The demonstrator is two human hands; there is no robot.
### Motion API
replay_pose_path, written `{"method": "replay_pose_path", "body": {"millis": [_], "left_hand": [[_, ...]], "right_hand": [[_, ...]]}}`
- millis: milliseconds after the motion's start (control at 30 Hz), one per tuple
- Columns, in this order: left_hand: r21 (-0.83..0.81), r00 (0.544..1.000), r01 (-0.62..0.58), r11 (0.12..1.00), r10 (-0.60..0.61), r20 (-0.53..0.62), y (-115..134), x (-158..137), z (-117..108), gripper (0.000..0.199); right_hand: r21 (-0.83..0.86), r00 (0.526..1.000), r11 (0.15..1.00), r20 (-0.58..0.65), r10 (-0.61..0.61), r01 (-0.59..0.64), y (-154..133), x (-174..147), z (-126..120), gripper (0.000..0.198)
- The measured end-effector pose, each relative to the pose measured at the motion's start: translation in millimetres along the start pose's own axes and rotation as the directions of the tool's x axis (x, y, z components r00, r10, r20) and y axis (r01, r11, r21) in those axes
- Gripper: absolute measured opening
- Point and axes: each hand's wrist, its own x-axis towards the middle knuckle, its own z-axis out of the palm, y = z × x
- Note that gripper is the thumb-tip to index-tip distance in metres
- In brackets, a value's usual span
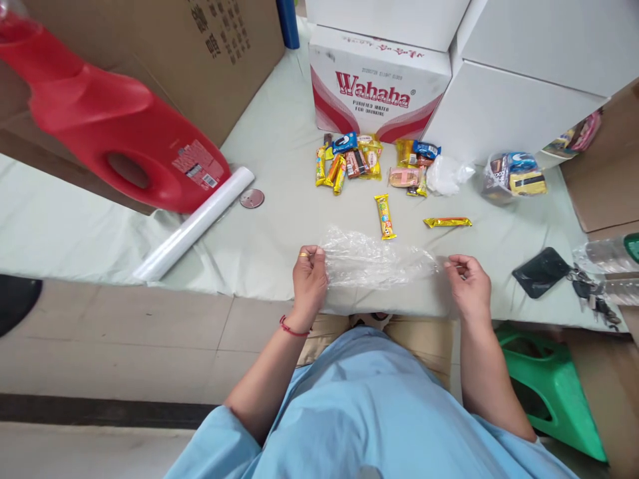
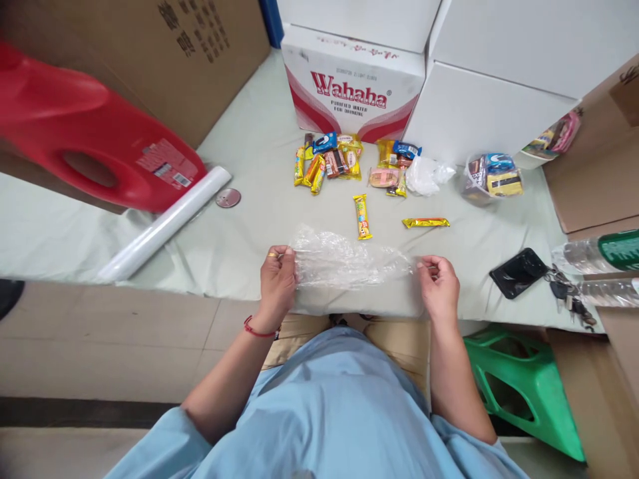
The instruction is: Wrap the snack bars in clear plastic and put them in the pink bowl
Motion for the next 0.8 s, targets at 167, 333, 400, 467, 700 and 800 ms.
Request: {"method": "replay_pose_path", "body": {"millis": [167,333,400,467,700,800], "left_hand": [[0.015,1.0,-0.029,0.999,0.029,0.0,-3.2,-0.9,-0.5,0.035],[0.028,0.999,-0.041,0.999,0.04,0.01,-3.0,-1.1,-1.1,0.037],[0.003,0.999,-0.038,0.999,0.037,0.008,-1.9,-1.7,-0.8,0.038],[-0.054,1.0,-0.029,0.998,0.029,-0.002,-0.6,-2.5,-0.2,0.04],[-0.226,0.999,0.038,0.973,-0.037,0.007,3.1,-0.9,0.7,0.047],[-0.274,0.996,0.071,0.959,-0.081,-0.027,4.6,-2.9,-3.0,0.048]], "right_hand": [[-0.073,0.825,0.83,0.186,-0.533,0.553,-39.7,-34.8,28.5,0.016],[0.012,0.475,0.621,0.632,-0.612,0.784,-55.4,-39.5,77.7,0.025],[0.04,0.434,0.642,0.704,-0.562,0.765,-54.9,-33.9,89.5,0.024],[0.097,0.43,0.716,0.74,-0.516,0.692,-56.6,-29.2,92.8,0.029],[0.167,0.612,0.966,0.749,-0.255,0.198,-67.0,-36.1,79.8,0.037],[0.182,0.713,0.982,0.684,-0.156,0.04,-61.7,-41.7,83.2,0.036]]}}
